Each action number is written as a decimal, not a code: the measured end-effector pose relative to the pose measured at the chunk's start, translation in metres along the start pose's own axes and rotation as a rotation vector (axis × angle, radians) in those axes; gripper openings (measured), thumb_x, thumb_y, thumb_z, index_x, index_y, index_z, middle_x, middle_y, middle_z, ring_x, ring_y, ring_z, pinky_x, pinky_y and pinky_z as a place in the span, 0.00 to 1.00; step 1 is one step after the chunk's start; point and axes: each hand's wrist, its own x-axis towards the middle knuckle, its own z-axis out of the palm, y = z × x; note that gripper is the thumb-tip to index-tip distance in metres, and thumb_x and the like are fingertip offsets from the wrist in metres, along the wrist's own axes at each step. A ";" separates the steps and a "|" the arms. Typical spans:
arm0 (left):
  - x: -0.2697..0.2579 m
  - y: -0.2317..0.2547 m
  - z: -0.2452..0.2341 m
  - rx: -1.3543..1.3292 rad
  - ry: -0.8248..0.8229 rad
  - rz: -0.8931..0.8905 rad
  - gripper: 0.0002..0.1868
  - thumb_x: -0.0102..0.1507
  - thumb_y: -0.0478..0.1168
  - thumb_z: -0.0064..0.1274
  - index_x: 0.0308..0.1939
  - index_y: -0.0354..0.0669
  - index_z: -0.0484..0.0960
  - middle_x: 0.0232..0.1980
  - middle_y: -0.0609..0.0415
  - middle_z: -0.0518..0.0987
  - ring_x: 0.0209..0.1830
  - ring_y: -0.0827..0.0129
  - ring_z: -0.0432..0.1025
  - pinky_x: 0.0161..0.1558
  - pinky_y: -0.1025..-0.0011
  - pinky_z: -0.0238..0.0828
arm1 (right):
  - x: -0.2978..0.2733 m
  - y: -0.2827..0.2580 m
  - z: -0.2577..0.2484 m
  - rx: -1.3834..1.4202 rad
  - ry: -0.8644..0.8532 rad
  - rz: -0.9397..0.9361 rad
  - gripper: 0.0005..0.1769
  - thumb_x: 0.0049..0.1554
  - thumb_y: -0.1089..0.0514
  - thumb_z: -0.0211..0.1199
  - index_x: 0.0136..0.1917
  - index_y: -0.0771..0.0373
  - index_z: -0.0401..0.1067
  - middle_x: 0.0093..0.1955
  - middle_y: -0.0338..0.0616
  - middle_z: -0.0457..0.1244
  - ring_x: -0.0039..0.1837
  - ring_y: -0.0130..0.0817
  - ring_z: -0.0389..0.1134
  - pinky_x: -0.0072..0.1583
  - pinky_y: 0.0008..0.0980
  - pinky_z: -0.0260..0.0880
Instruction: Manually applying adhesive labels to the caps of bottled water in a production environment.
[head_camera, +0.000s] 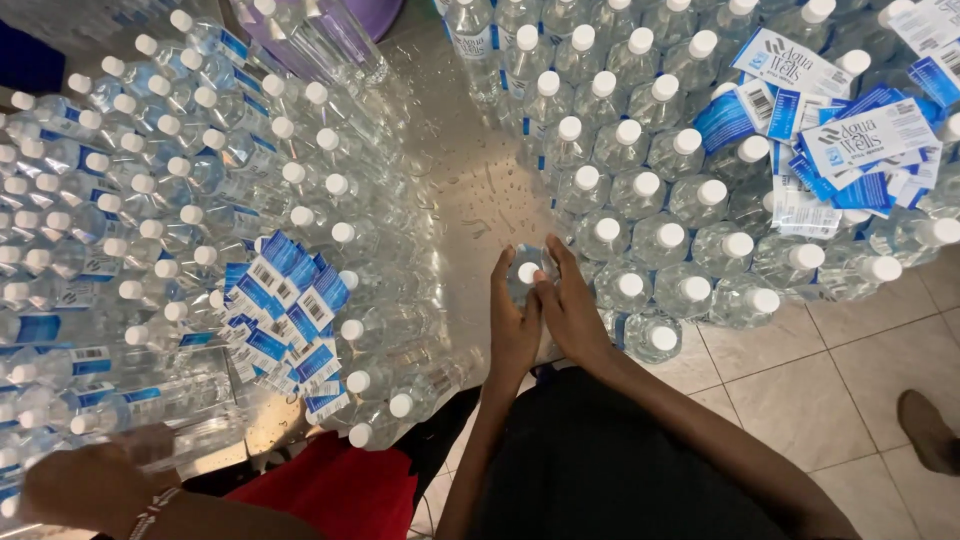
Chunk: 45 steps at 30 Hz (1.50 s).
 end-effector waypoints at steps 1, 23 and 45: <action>-0.002 -0.002 0.001 0.001 -0.006 0.001 0.33 0.75 0.36 0.42 0.84 0.37 0.56 0.86 0.32 0.57 0.88 0.39 0.49 0.84 0.39 0.42 | -0.001 0.003 0.002 0.001 0.005 0.002 0.36 0.76 0.51 0.42 0.88 0.74 0.42 0.86 0.77 0.47 0.86 0.72 0.46 0.81 0.68 0.47; -0.004 -0.024 0.017 -0.156 0.160 0.074 0.35 0.74 0.40 0.44 0.85 0.36 0.54 0.86 0.32 0.57 0.88 0.37 0.48 0.84 0.38 0.39 | 0.043 -0.011 -0.042 -0.484 -0.200 -0.129 0.20 0.71 0.54 0.57 0.73 0.57 0.75 0.67 0.60 0.71 0.60 0.63 0.76 0.56 0.58 0.80; -0.008 -0.043 0.024 -0.198 0.152 0.095 0.35 0.76 0.40 0.36 0.87 0.37 0.51 0.88 0.30 0.52 0.89 0.35 0.42 0.83 0.36 0.34 | 0.085 -0.007 -0.058 -0.560 -0.351 -0.100 0.19 0.65 0.63 0.55 0.66 0.65 0.79 0.62 0.64 0.73 0.63 0.66 0.75 0.58 0.62 0.79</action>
